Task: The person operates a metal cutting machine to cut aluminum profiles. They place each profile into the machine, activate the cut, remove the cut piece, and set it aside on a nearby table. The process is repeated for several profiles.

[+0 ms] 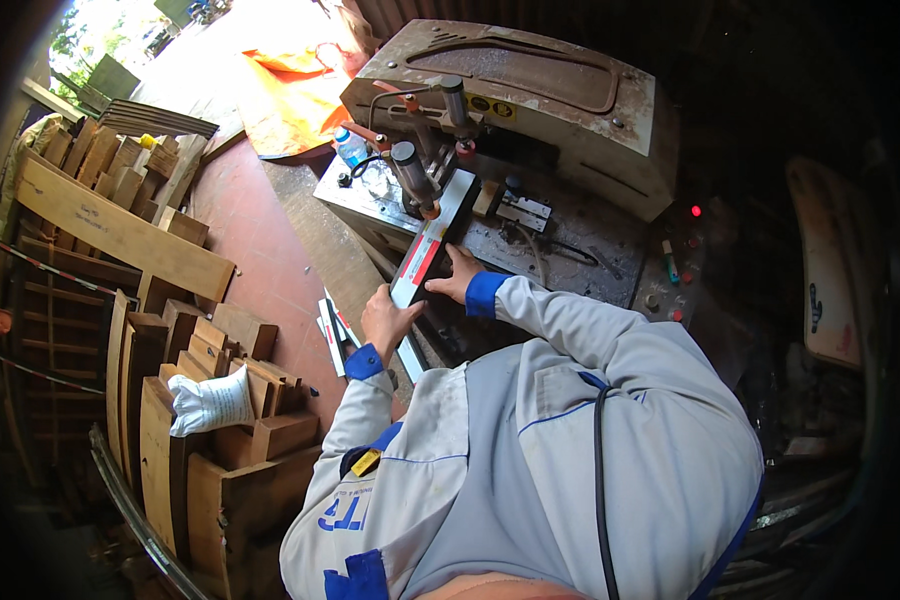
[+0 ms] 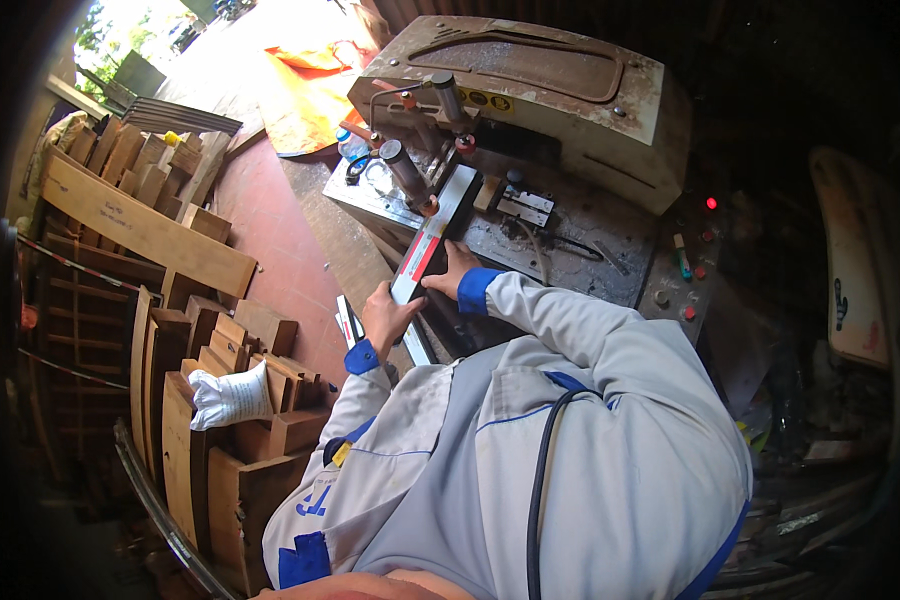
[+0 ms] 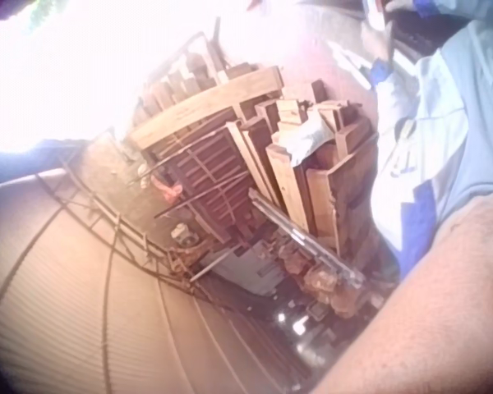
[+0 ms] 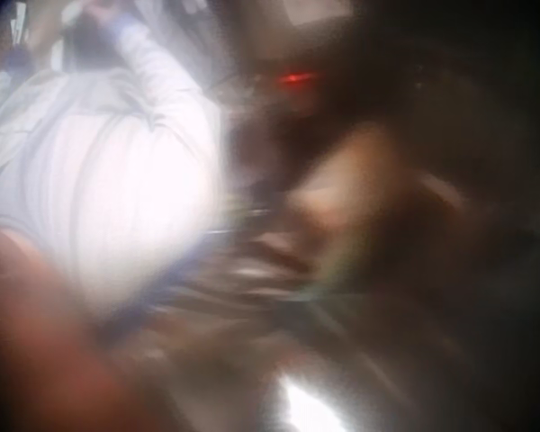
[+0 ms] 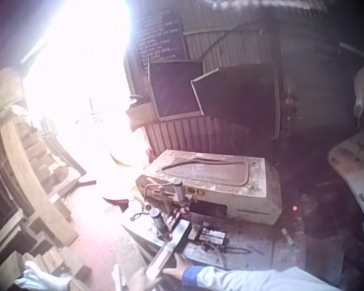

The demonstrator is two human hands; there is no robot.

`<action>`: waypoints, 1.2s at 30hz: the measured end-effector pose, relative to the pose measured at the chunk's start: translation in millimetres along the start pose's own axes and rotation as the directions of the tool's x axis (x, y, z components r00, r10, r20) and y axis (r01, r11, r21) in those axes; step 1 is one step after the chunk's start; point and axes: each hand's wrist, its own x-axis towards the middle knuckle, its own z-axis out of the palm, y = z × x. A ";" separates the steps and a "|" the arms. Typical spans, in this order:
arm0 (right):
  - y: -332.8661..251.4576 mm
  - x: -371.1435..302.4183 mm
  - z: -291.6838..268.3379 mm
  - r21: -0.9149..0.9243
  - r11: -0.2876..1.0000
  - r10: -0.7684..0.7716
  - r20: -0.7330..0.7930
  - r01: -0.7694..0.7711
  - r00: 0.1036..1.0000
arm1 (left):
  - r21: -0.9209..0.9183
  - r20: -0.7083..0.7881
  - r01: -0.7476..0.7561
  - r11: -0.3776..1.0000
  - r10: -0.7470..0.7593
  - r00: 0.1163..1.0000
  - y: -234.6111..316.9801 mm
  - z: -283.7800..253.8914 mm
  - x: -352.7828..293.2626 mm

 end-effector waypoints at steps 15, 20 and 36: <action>1.2 56.6 -24.7 0.038 0.999 0.026 -0.155 -0.020 0.988 | 0.026 0.164 -0.152 0.988 0.146 0.976 26.0 1.3 32.8; -5.4 56.7 -30.5 0.221 0.973 -0.053 -0.050 0.063 0.997 | -0.059 -0.035 -0.206 0.977 0.204 0.978 -4.0 31.3 37.6; 14.0 55.9 -16.0 0.190 0.980 -0.042 -0.089 0.058 0.995 | -0.068 -0.063 -0.178 0.982 0.174 0.983 26.9 43.2 39.6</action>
